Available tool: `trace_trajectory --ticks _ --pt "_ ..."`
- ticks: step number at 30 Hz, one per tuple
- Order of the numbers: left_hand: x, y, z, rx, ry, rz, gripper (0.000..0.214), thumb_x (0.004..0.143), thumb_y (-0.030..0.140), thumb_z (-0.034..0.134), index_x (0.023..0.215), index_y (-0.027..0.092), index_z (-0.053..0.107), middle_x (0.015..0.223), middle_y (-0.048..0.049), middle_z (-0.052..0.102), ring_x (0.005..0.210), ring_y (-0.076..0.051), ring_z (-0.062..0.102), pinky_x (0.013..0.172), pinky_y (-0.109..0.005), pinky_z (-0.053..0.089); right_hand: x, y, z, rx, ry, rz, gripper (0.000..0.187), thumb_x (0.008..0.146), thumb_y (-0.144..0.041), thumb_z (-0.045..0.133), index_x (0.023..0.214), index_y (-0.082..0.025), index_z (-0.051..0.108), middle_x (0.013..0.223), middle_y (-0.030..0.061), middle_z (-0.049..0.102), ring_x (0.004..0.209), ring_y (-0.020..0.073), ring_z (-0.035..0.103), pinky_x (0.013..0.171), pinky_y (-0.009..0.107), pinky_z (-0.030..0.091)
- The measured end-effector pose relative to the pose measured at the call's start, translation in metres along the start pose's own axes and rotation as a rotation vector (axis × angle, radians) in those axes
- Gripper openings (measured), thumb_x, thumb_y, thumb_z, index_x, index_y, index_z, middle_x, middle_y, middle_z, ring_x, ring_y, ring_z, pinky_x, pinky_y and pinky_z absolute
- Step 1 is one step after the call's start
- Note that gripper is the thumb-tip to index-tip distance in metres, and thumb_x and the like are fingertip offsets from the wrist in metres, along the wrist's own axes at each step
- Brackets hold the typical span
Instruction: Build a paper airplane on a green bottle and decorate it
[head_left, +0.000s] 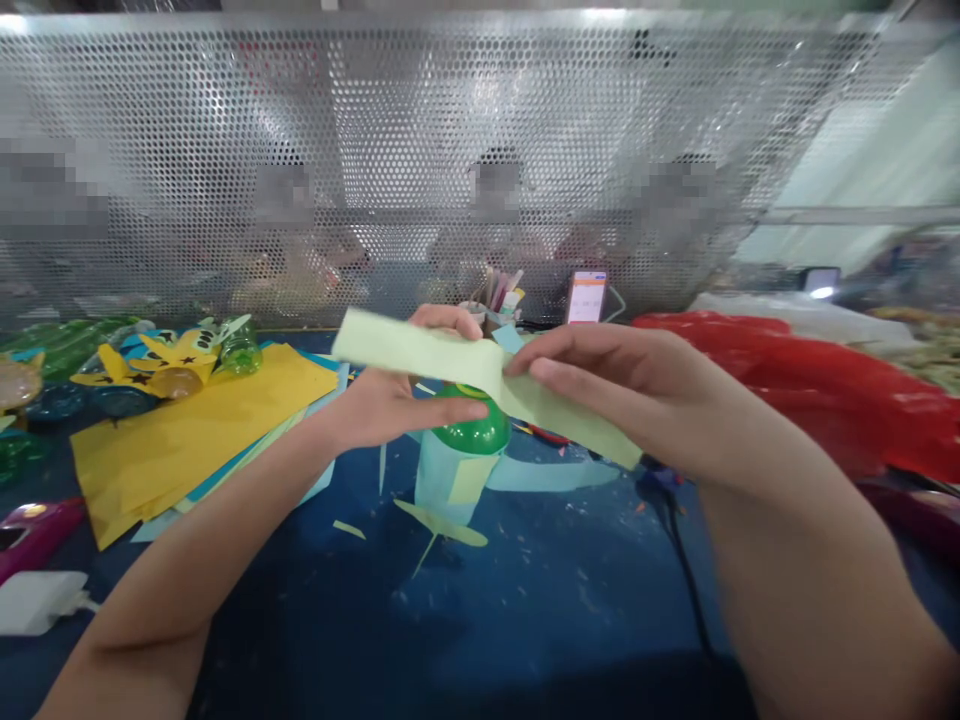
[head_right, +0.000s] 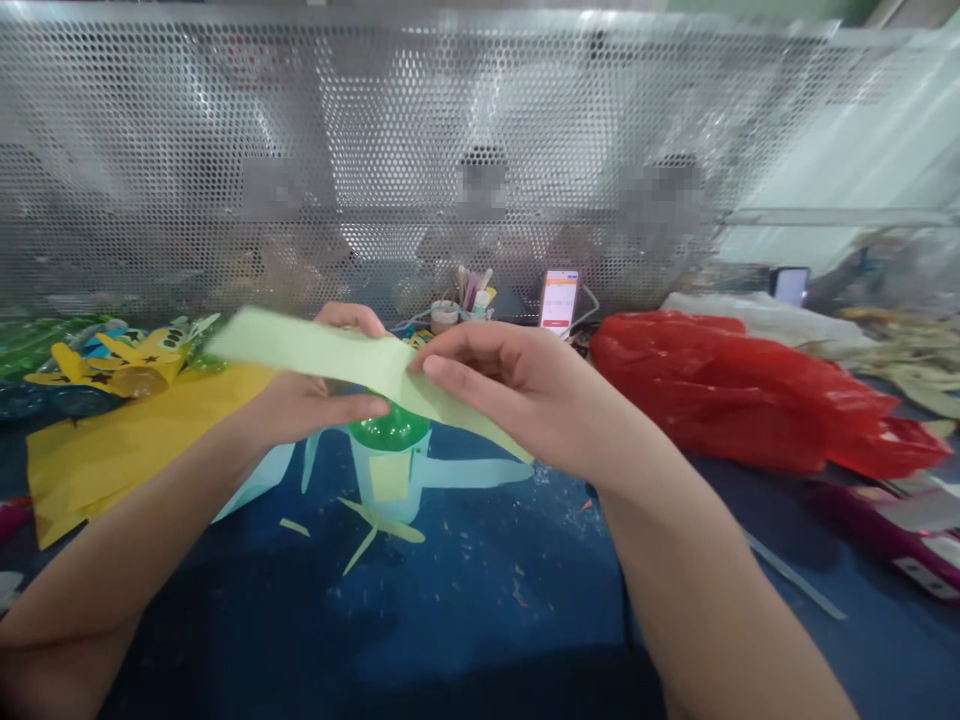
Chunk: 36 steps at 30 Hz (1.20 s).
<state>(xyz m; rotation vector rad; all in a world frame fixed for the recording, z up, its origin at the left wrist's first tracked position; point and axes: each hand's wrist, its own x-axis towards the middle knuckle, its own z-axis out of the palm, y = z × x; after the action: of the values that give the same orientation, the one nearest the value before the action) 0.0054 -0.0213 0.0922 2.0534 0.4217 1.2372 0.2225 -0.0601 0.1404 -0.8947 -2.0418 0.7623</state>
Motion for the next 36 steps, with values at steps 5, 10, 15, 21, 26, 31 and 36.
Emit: trace_trajectory --ticks 5,10,15,21,26,31,36 --pt "0.001 0.000 0.001 0.016 0.004 0.044 0.044 0.072 0.029 0.078 0.107 0.026 0.050 0.112 -0.0031 0.055 0.104 -0.020 0.057 0.082 -0.029 0.050 -0.003 0.004 0.011 -0.101 0.156 -0.060 0.014 0.086 -0.038 0.063 0.094 -0.029 0.070 0.084 0.0001 0.068 0.073 0.0164 0.062 0.057 0.028 0.048" --pt "0.002 0.000 0.003 -0.030 -0.016 0.038 0.051 0.073 0.028 0.078 0.113 0.028 0.046 0.114 -0.0022 0.055 0.101 -0.018 0.058 0.079 -0.028 0.050 -0.003 0.003 0.016 -0.209 0.217 -0.090 0.014 0.087 -0.036 0.062 0.097 -0.032 0.071 0.091 0.0007 0.068 0.083 0.0207 0.063 0.063 0.033 0.050" --pt "0.001 -0.003 0.003 0.025 -0.001 0.054 0.041 0.075 0.030 0.077 0.107 0.026 0.052 0.109 -0.0027 0.055 0.103 -0.018 0.056 0.083 -0.030 0.049 -0.001 0.002 0.019 -0.286 0.234 -0.185 0.013 0.088 -0.031 0.060 0.092 -0.035 0.072 0.096 0.0008 0.068 0.094 0.0238 0.063 0.082 0.042 0.051" --pt "-0.001 -0.010 0.002 -0.007 0.008 0.053 0.035 0.076 0.028 0.077 0.103 0.026 0.054 0.105 -0.0012 0.055 0.102 -0.016 0.055 0.089 -0.030 0.047 0.001 0.005 0.023 -0.338 0.292 -0.252 0.014 0.089 -0.027 0.060 0.092 -0.032 0.072 0.103 0.0028 0.066 0.101 0.0245 0.062 0.093 0.044 0.048" --pt "0.001 -0.014 0.003 -0.048 0.000 0.112 0.037 0.074 0.027 0.078 0.104 0.026 0.056 0.104 -0.0016 0.056 0.097 -0.016 0.057 0.084 -0.028 0.049 0.002 0.008 0.022 -0.381 0.318 -0.320 0.015 0.089 -0.023 0.059 0.096 -0.028 0.071 0.101 0.0028 0.067 0.098 0.0225 0.064 0.090 0.041 0.050" --pt "0.001 -0.015 0.003 -0.051 0.005 0.141 0.039 0.071 0.025 0.080 0.103 0.026 0.058 0.102 -0.0015 0.059 0.094 -0.016 0.059 0.081 -0.029 0.051 0.002 0.007 0.020 -0.331 0.226 -0.366 0.017 0.090 -0.019 0.056 0.095 -0.026 0.071 0.097 0.0015 0.071 0.093 0.0194 0.066 0.084 0.036 0.053" --pt "0.000 -0.015 0.003 -0.060 0.023 0.107 0.038 0.070 0.026 0.081 0.102 0.027 0.060 0.099 -0.0010 0.060 0.090 -0.016 0.062 0.079 -0.029 0.052 0.002 0.006 0.020 -0.347 0.194 -0.367 0.014 0.090 -0.023 0.057 0.095 -0.025 0.070 0.096 0.0021 0.070 0.094 0.0192 0.065 0.083 0.034 0.053"
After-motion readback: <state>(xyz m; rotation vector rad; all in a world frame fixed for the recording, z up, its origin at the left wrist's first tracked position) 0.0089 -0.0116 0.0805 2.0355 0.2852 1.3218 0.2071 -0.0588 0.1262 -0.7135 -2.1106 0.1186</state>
